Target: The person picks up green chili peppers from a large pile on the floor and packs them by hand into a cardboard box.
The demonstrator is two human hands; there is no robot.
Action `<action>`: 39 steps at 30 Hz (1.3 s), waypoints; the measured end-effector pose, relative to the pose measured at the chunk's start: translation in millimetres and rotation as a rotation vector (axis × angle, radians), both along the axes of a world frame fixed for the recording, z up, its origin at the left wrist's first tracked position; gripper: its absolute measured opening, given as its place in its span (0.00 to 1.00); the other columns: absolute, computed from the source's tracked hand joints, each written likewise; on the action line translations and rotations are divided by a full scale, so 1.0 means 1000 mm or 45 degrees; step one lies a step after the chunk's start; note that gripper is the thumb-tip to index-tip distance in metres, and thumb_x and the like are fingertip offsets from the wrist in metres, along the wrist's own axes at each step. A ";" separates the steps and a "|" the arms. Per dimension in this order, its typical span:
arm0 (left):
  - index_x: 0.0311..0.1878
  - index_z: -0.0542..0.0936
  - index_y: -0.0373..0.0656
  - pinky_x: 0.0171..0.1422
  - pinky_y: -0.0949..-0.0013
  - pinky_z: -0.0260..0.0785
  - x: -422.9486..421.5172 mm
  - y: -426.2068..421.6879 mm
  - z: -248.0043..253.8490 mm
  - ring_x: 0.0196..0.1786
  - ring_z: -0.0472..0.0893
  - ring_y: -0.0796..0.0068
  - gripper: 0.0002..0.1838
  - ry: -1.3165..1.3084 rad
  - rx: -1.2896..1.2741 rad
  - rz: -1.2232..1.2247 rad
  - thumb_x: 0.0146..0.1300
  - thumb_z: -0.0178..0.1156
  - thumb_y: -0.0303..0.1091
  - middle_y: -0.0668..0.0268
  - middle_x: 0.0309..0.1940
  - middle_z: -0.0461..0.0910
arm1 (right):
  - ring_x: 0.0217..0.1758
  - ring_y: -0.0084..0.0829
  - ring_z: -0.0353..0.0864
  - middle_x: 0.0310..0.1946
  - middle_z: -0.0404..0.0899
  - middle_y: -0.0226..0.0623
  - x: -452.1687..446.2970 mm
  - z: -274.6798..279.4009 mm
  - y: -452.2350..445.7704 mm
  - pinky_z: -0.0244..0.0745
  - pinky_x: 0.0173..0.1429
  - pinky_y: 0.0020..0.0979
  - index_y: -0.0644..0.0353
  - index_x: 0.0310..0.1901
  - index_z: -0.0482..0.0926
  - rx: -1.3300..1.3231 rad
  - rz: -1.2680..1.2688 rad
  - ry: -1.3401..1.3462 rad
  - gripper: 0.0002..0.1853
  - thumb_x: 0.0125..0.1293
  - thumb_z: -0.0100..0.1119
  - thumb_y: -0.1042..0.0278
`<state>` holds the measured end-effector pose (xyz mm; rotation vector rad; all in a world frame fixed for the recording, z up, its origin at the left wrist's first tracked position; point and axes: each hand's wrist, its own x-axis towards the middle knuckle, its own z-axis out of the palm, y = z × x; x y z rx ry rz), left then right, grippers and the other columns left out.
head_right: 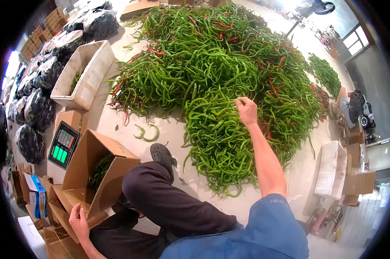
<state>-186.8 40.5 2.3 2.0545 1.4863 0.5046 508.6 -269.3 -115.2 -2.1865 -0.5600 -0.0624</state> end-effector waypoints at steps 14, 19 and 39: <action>0.54 0.82 0.29 0.48 0.67 0.76 -0.003 -0.011 0.006 0.40 0.83 0.70 0.13 -0.043 0.018 -0.076 0.71 0.60 0.27 0.57 0.40 0.86 | 0.38 0.28 0.89 0.39 0.88 0.38 -0.004 0.119 -0.013 0.87 0.45 0.30 0.63 0.45 0.83 0.830 0.254 0.639 0.09 0.75 0.62 0.65; 0.53 0.82 0.29 0.49 0.66 0.77 -0.005 -0.015 0.007 0.41 0.84 0.69 0.13 -0.080 0.058 -0.099 0.70 0.61 0.28 0.55 0.41 0.87 | 0.38 0.33 0.90 0.41 0.89 0.43 -0.043 0.151 0.005 0.89 0.46 0.35 0.64 0.47 0.85 1.230 0.523 0.949 0.09 0.75 0.61 0.68; 0.52 0.84 0.29 0.48 0.68 0.78 -0.001 -0.021 0.017 0.39 0.86 0.70 0.14 -0.166 0.062 -0.053 0.67 0.65 0.29 0.55 0.38 0.88 | 0.43 0.34 0.87 0.47 0.87 0.47 -0.251 0.157 0.335 0.82 0.49 0.33 0.73 0.64 0.74 0.493 0.793 0.537 0.29 0.64 0.67 0.67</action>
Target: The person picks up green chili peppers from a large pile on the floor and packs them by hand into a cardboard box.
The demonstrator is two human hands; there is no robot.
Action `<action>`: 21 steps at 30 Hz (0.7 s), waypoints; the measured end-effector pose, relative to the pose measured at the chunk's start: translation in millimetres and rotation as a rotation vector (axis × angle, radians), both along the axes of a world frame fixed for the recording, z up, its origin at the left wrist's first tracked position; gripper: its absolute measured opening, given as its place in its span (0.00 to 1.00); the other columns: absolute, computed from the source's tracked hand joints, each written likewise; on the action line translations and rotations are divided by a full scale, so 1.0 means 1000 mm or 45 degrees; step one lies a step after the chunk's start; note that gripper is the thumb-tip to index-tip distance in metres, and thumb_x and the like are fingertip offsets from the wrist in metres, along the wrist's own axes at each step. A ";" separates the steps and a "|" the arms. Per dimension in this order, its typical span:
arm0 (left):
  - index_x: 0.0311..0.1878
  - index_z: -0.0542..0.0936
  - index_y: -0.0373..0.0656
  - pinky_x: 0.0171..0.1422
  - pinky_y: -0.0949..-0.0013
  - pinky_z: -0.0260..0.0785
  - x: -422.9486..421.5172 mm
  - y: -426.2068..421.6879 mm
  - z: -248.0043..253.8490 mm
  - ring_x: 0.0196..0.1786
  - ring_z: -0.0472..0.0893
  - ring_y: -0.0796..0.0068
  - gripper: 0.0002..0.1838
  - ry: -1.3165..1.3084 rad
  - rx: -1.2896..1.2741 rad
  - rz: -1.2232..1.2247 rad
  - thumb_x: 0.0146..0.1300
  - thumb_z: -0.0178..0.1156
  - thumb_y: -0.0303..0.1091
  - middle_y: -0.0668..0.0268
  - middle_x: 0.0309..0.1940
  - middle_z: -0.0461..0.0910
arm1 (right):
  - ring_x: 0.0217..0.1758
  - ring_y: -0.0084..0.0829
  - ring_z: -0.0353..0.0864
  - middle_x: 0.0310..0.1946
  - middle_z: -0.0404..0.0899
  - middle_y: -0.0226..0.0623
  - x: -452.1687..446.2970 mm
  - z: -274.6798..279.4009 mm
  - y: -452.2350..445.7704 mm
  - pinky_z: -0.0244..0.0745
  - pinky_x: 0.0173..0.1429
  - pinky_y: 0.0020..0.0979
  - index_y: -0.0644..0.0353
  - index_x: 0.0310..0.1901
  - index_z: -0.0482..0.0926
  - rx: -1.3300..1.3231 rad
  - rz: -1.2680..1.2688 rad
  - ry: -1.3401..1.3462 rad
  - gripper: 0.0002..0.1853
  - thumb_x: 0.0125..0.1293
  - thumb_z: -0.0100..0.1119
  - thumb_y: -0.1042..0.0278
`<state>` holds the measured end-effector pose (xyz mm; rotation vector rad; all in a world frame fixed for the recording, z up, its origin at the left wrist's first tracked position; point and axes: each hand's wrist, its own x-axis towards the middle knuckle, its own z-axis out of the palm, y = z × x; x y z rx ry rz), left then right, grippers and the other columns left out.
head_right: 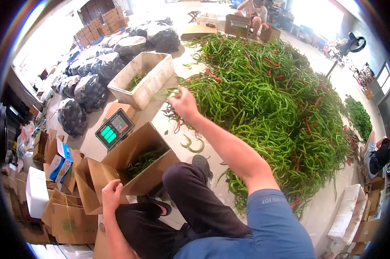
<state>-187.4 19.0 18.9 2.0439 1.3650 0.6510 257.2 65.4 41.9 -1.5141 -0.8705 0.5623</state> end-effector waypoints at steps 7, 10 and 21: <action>0.51 0.84 0.29 0.48 0.66 0.78 0.006 -0.001 0.004 0.38 0.86 0.68 0.14 0.034 0.053 -0.037 0.67 0.63 0.29 0.53 0.37 0.88 | 0.46 0.41 0.88 0.45 0.87 0.51 -0.014 -0.067 -0.070 0.81 0.53 0.39 0.64 0.52 0.84 -0.016 0.578 -0.459 0.18 0.68 0.67 0.58; 0.51 0.83 0.29 0.48 0.67 0.77 0.002 -0.001 -0.002 0.38 0.85 0.70 0.14 0.081 0.000 -0.062 0.69 0.63 0.30 0.54 0.37 0.87 | 0.44 0.44 0.87 0.41 0.87 0.48 -0.021 -0.195 -0.189 0.81 0.52 0.41 0.63 0.48 0.85 -0.460 0.510 -0.527 0.18 0.60 0.68 0.61; 0.57 0.81 0.30 0.52 0.67 0.75 -0.011 0.010 -0.014 0.43 0.82 0.72 0.15 0.292 -0.239 -0.115 0.72 0.61 0.30 0.59 0.42 0.85 | 0.62 0.55 0.77 0.59 0.76 0.57 -0.037 -0.263 -0.477 0.75 0.64 0.49 0.62 0.73 0.60 -1.521 0.137 -0.353 0.42 0.61 0.66 0.58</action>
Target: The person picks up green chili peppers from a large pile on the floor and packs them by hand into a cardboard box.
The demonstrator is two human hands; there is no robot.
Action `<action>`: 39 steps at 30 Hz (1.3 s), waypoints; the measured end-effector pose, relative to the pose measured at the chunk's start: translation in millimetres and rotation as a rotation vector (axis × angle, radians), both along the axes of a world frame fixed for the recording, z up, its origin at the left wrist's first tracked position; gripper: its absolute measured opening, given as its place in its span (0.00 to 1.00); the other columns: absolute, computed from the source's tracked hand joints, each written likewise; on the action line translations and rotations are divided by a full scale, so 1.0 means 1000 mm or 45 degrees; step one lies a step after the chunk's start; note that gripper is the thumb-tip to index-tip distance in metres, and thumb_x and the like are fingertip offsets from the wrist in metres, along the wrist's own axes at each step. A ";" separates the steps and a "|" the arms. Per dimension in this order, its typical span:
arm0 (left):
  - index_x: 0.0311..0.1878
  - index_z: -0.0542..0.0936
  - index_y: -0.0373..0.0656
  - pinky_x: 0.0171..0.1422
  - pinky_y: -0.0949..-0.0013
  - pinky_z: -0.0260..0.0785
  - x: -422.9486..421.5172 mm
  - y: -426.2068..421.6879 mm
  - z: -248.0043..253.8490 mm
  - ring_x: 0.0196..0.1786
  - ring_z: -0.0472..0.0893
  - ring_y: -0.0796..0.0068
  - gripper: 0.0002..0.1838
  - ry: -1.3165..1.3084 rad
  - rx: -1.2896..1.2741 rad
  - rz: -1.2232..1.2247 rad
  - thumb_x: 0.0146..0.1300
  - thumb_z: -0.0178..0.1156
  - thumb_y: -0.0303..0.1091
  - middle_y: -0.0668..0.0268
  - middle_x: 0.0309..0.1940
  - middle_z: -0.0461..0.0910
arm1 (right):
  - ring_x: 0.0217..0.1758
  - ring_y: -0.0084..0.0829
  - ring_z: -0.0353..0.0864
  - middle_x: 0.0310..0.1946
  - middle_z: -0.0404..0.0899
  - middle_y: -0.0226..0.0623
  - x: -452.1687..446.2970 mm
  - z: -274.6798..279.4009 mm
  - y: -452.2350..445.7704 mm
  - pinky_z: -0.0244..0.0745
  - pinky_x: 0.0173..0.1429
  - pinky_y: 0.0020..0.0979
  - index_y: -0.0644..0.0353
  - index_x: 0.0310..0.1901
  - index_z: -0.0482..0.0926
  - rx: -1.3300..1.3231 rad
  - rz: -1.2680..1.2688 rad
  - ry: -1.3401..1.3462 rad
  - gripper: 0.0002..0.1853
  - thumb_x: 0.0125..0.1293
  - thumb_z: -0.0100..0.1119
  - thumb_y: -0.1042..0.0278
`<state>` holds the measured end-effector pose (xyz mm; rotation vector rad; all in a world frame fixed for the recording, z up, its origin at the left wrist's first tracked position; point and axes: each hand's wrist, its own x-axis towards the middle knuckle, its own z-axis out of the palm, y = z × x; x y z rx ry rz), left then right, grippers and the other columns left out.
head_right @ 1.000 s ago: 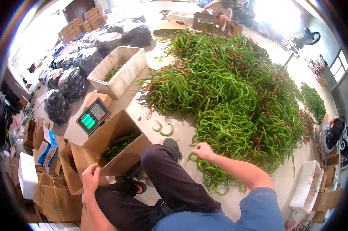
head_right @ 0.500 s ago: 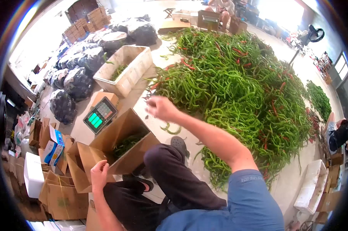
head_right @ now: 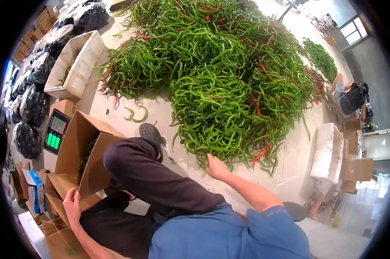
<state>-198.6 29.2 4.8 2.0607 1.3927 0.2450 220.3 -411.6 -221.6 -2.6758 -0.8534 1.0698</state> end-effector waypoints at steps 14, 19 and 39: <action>0.59 0.80 0.30 0.53 0.67 0.76 0.016 -0.005 0.006 0.45 0.84 0.70 0.17 0.038 0.053 0.009 0.73 0.61 0.30 0.57 0.43 0.85 | 0.48 0.50 0.87 0.42 0.88 0.47 0.284 0.055 0.131 0.79 0.53 0.48 0.59 0.41 0.86 -0.298 0.274 -0.531 0.12 0.60 0.61 0.64; 0.58 0.80 0.30 0.52 0.68 0.76 0.023 -0.008 0.007 0.43 0.84 0.71 0.16 0.007 0.057 0.028 0.72 0.61 0.29 0.58 0.42 0.85 | 0.49 0.51 0.85 0.44 0.87 0.49 0.279 0.089 0.111 0.79 0.56 0.48 0.57 0.45 0.87 -0.119 0.195 -0.465 0.15 0.66 0.58 0.56; 0.56 0.82 0.31 0.50 0.65 0.79 0.024 -0.015 0.015 0.42 0.87 0.65 0.16 -0.142 0.176 -0.034 0.68 0.64 0.29 0.53 0.40 0.87 | 0.40 0.36 0.87 0.37 0.86 0.40 0.112 0.227 0.119 0.84 0.49 0.37 0.64 0.49 0.79 1.415 -0.485 1.351 0.14 0.80 0.53 0.60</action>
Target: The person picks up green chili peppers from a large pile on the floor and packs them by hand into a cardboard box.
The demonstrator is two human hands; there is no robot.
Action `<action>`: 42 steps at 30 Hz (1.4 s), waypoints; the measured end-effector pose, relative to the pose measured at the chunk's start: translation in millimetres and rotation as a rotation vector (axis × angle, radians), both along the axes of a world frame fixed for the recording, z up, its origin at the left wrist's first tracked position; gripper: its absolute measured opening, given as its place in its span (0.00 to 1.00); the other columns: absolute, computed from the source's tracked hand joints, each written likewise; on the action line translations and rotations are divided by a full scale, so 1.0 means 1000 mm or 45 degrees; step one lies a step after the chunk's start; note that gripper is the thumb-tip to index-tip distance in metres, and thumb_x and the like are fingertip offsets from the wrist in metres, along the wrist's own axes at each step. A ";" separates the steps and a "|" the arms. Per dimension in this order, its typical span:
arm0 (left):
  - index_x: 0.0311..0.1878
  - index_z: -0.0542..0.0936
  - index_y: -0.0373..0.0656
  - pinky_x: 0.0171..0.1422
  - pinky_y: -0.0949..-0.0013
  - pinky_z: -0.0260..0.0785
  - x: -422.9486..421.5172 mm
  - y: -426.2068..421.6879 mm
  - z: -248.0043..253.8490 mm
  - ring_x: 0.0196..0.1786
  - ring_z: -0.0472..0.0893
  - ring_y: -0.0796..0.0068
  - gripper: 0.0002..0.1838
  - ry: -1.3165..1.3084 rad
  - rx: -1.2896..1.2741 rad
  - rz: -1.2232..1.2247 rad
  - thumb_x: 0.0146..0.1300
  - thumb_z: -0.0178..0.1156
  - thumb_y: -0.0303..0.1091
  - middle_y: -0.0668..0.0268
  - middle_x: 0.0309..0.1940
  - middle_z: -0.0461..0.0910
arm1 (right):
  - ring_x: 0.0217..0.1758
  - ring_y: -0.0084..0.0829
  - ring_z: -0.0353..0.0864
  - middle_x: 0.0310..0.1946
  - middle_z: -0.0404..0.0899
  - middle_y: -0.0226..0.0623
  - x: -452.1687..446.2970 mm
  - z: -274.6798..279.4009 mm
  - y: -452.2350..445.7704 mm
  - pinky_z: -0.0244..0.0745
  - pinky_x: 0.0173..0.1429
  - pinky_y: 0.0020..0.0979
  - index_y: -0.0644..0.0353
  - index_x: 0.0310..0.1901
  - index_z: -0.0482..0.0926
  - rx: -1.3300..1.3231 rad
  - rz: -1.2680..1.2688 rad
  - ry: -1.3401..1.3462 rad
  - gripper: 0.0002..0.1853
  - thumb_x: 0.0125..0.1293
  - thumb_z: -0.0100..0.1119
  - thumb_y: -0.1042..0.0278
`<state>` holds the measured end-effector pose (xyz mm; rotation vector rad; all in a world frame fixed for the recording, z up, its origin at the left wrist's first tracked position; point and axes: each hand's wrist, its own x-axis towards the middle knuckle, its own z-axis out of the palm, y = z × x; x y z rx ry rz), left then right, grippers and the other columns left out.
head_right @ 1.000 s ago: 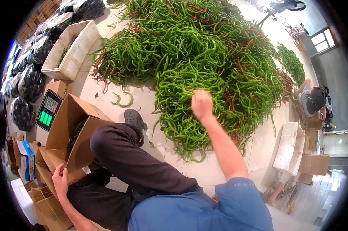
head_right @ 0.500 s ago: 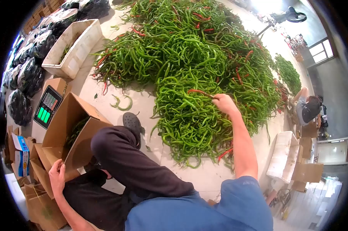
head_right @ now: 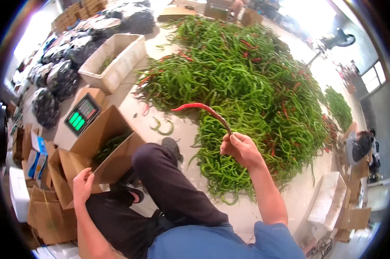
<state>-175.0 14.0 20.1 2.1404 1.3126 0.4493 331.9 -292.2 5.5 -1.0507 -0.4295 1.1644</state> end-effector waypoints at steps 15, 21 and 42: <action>0.55 0.83 0.31 0.52 0.66 0.80 -0.036 -0.024 0.009 0.45 0.88 0.66 0.17 -0.199 0.059 0.177 0.66 0.66 0.31 0.52 0.44 0.88 | 0.38 0.37 0.81 0.35 0.84 0.40 -0.216 0.029 0.131 0.77 0.46 0.40 0.62 0.51 0.78 0.168 0.570 0.627 0.14 0.78 0.56 0.58; 0.50 0.85 0.41 0.55 0.56 0.78 -0.028 -0.065 0.010 0.50 0.85 0.53 0.17 0.023 0.124 -0.065 0.69 0.62 0.44 0.54 0.46 0.86 | 0.36 0.35 0.82 0.36 0.83 0.40 -0.287 0.029 0.170 0.79 0.44 0.35 0.63 0.50 0.77 -0.066 0.697 0.459 0.11 0.80 0.53 0.63; 0.53 0.84 0.38 0.56 0.54 0.78 -0.038 -0.054 0.009 0.50 0.85 0.49 0.18 0.039 -0.062 -0.005 0.66 0.66 0.40 0.50 0.48 0.86 | 0.50 0.40 0.87 0.47 0.87 0.47 -0.235 0.054 0.269 0.79 0.59 0.35 0.62 0.54 0.84 0.242 0.895 -1.587 0.18 0.66 0.65 0.61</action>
